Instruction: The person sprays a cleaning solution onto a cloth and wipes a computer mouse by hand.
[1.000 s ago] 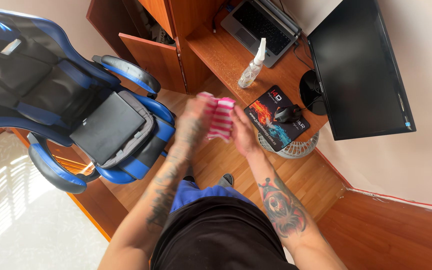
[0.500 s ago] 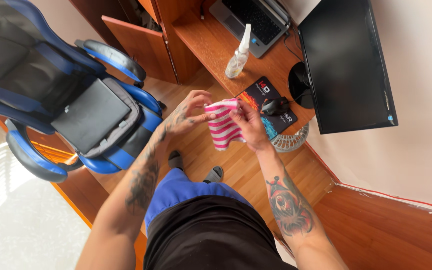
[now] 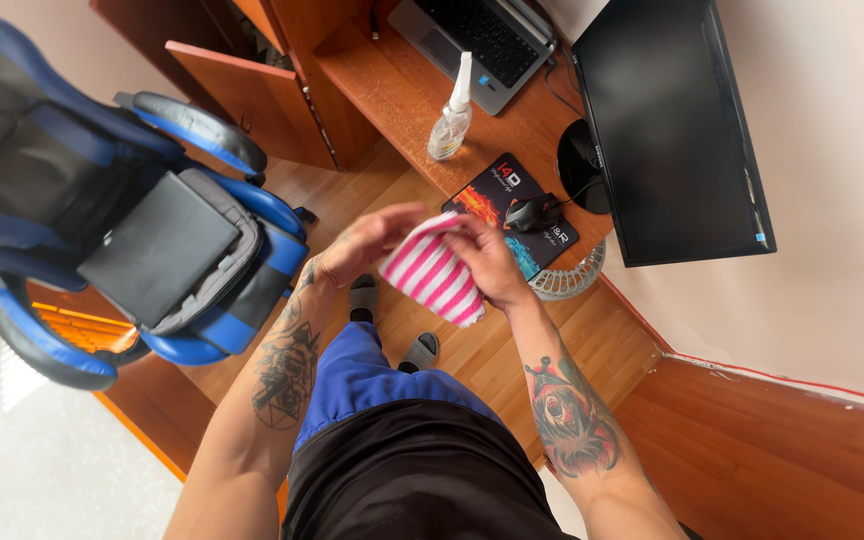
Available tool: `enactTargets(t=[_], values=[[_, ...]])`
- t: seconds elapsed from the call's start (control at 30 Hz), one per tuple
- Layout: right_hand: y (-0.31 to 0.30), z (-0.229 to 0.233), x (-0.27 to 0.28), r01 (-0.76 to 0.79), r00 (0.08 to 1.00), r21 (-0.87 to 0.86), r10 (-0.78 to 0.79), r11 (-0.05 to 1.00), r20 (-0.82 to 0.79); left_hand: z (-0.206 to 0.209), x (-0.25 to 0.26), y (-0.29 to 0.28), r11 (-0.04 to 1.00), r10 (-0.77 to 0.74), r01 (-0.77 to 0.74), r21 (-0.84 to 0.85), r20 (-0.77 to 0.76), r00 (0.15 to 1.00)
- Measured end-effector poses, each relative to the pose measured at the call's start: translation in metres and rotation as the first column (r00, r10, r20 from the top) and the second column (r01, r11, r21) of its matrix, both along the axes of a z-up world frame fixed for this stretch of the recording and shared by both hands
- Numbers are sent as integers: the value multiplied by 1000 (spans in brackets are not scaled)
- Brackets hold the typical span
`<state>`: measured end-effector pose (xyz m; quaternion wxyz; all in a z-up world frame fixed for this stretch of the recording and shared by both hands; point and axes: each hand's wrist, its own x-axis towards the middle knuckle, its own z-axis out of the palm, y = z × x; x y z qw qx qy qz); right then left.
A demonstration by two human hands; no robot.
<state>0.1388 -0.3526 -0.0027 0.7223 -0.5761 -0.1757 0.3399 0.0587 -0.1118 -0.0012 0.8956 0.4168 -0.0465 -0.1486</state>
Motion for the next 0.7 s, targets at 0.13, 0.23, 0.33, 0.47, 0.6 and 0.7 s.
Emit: enactTargets(t=[0.13,0.23,0.33,0.47,0.6,0.7], values=[[11,-4,22,-13,975,-177,52,984,217,1,34,-1,770,-276,241,591,-33,961],[19,-4,43,44,990,-162,-21,986,139,1,52,10,675,-85,300,674,-333,939],[22,1,64,-76,997,-221,67,972,-47,-2,64,33,867,19,97,488,-228,974],[50,-2,77,7,971,-11,-9,1000,-240,-10,77,63,898,106,4,440,-226,968],[87,2,76,202,946,92,-170,975,-278,-2,88,74,885,375,-310,349,-138,917],[108,3,78,200,977,8,-198,980,-82,8,92,89,822,408,-374,429,15,913]])
